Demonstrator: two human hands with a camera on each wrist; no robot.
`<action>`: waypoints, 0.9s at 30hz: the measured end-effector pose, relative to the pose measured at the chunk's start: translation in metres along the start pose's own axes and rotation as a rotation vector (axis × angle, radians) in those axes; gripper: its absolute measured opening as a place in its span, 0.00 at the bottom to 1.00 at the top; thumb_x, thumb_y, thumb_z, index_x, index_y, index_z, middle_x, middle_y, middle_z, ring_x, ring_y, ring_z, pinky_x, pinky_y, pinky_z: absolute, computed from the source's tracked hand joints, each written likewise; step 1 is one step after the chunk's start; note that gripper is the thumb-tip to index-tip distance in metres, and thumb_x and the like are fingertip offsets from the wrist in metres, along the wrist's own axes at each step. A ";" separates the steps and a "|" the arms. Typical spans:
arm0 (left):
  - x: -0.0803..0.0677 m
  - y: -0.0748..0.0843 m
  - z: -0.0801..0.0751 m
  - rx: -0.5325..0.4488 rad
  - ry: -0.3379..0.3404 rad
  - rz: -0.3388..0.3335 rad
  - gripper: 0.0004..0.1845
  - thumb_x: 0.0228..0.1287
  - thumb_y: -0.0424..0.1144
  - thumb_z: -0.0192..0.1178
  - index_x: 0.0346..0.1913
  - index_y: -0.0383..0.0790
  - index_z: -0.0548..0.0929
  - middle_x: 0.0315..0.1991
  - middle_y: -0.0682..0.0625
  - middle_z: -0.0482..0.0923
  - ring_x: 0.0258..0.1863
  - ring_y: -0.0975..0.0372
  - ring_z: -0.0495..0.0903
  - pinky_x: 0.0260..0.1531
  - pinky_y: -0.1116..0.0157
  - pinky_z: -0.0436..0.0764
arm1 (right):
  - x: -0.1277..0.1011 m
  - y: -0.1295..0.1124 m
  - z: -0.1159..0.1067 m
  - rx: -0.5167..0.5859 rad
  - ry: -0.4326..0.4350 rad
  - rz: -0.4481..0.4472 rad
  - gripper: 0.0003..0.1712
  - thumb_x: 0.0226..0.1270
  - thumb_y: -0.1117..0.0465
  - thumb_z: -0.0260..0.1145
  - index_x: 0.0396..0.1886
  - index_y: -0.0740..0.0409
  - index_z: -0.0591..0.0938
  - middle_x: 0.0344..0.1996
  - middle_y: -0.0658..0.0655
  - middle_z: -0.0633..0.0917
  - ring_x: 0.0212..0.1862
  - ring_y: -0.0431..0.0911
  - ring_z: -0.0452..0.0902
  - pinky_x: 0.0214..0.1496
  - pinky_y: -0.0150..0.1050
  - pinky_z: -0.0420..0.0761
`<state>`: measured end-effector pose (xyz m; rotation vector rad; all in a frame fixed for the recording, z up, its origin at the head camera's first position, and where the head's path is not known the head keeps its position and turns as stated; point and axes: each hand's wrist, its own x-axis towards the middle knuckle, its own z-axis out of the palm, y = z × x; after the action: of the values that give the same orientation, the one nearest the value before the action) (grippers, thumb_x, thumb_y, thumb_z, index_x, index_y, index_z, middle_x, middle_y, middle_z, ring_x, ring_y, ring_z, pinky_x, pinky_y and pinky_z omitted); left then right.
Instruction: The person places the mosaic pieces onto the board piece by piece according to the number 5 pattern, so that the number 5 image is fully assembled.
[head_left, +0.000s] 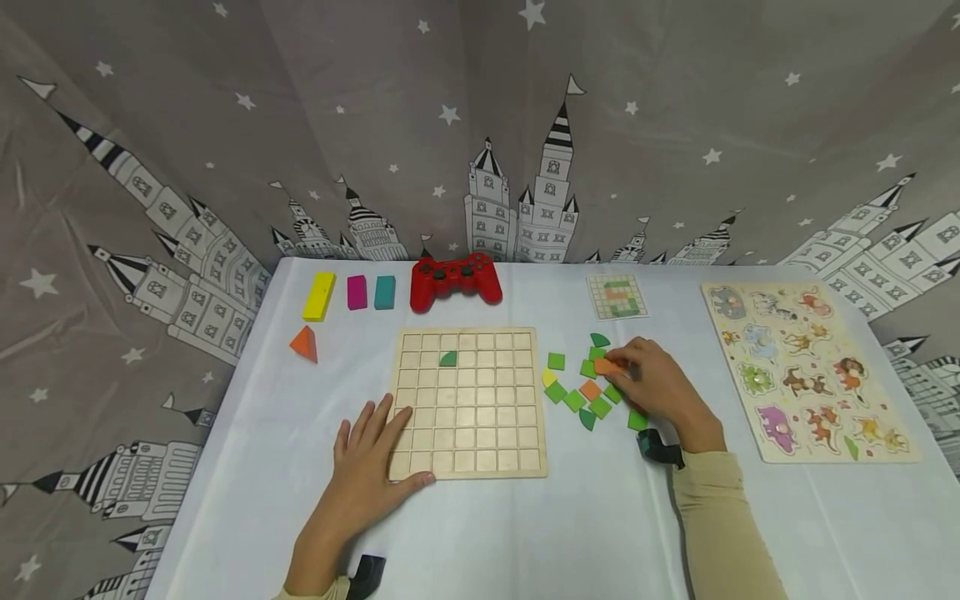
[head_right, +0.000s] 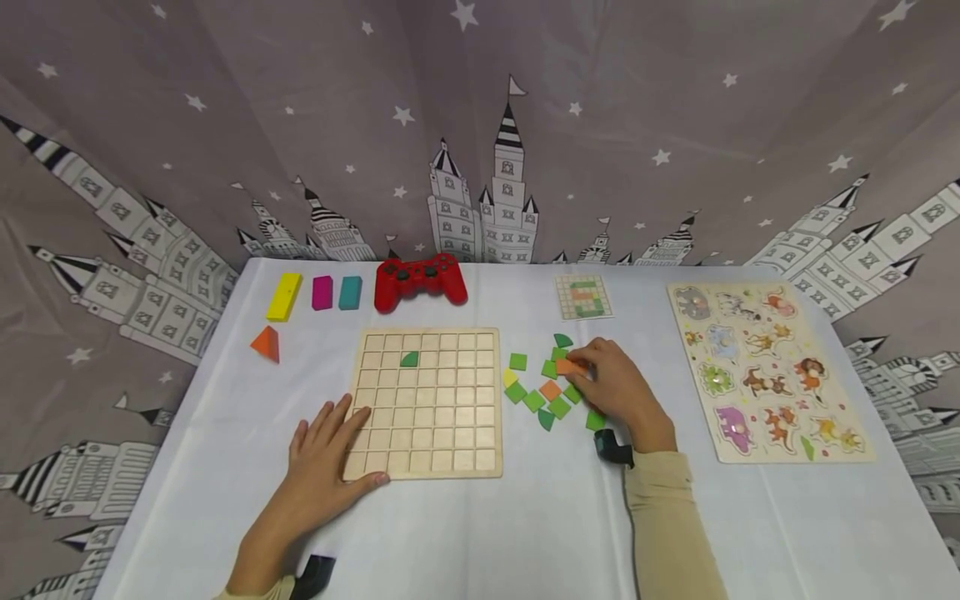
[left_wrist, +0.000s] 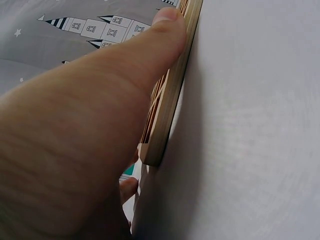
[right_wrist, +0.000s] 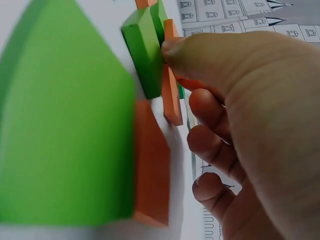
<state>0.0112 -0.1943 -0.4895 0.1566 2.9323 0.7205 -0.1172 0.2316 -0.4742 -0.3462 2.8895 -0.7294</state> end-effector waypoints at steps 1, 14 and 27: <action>0.000 0.000 0.000 0.001 0.000 0.000 0.55 0.49 0.70 0.70 0.78 0.48 0.65 0.82 0.40 0.50 0.82 0.41 0.44 0.74 0.33 0.41 | 0.000 0.000 0.001 -0.004 0.004 -0.002 0.22 0.69 0.54 0.71 0.58 0.60 0.85 0.45 0.58 0.82 0.43 0.50 0.71 0.47 0.45 0.73; 0.000 0.000 -0.002 0.005 -0.002 0.003 0.55 0.50 0.71 0.69 0.78 0.48 0.65 0.83 0.40 0.49 0.81 0.41 0.44 0.75 0.33 0.41 | 0.007 -0.045 0.018 0.027 0.068 -0.108 0.18 0.69 0.52 0.70 0.52 0.57 0.87 0.39 0.54 0.79 0.41 0.47 0.71 0.45 0.43 0.75; 0.000 -0.001 -0.001 0.006 -0.005 0.004 0.54 0.51 0.72 0.68 0.77 0.47 0.66 0.83 0.39 0.49 0.81 0.40 0.44 0.74 0.33 0.41 | 0.037 -0.159 0.074 0.028 0.044 -0.300 0.16 0.71 0.49 0.67 0.52 0.52 0.87 0.44 0.50 0.83 0.47 0.44 0.76 0.52 0.41 0.80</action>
<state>0.0113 -0.1954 -0.4893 0.1640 2.9307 0.7105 -0.1093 0.0527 -0.4656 -0.7823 2.8977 -0.8287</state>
